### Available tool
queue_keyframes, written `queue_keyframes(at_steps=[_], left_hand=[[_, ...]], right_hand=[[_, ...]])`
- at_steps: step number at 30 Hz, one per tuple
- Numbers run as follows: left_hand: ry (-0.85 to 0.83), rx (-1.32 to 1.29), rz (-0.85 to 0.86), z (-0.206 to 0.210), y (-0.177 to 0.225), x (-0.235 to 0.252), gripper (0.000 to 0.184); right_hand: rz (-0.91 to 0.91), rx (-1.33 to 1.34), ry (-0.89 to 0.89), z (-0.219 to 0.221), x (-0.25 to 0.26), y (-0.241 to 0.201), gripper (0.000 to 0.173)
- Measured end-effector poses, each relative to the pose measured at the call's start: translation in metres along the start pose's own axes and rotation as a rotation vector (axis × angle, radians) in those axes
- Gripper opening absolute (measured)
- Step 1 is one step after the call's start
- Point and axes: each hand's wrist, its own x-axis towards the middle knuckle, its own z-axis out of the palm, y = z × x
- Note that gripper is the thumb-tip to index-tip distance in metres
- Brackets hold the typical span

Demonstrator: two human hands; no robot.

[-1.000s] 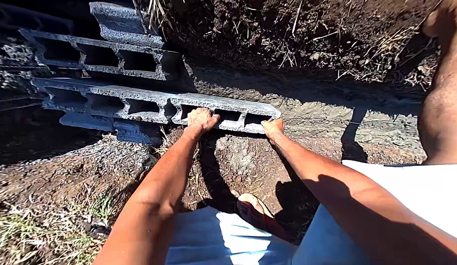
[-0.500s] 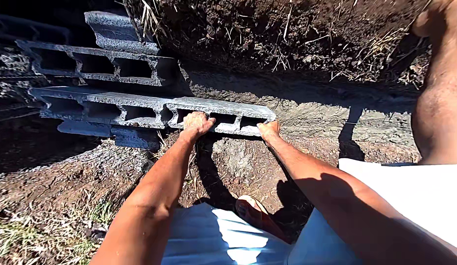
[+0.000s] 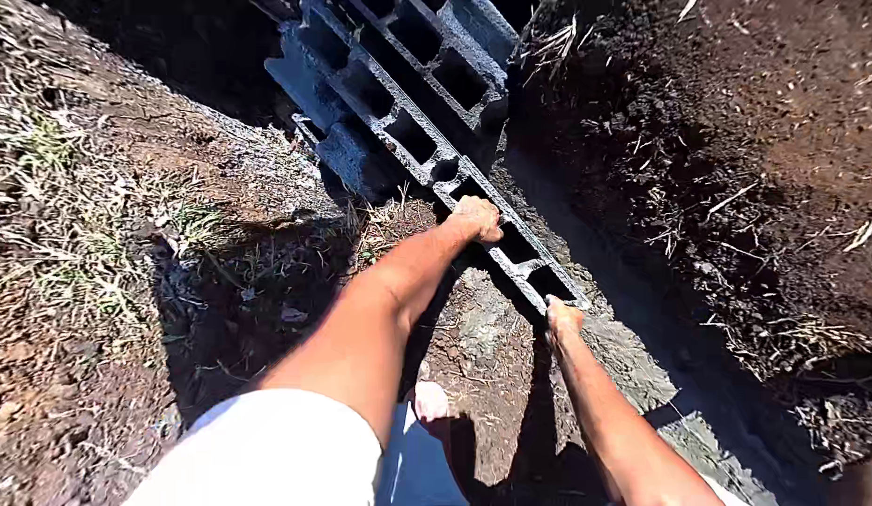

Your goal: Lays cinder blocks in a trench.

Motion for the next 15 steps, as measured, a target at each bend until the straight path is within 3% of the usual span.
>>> queue_keyframes(at_steps=[15], left_hand=[[0.066,-0.001,0.044,0.018,-0.008,-0.009,0.055]], right_hand=[[-0.017,0.110,0.012,0.007,-0.003,0.013,0.053]])
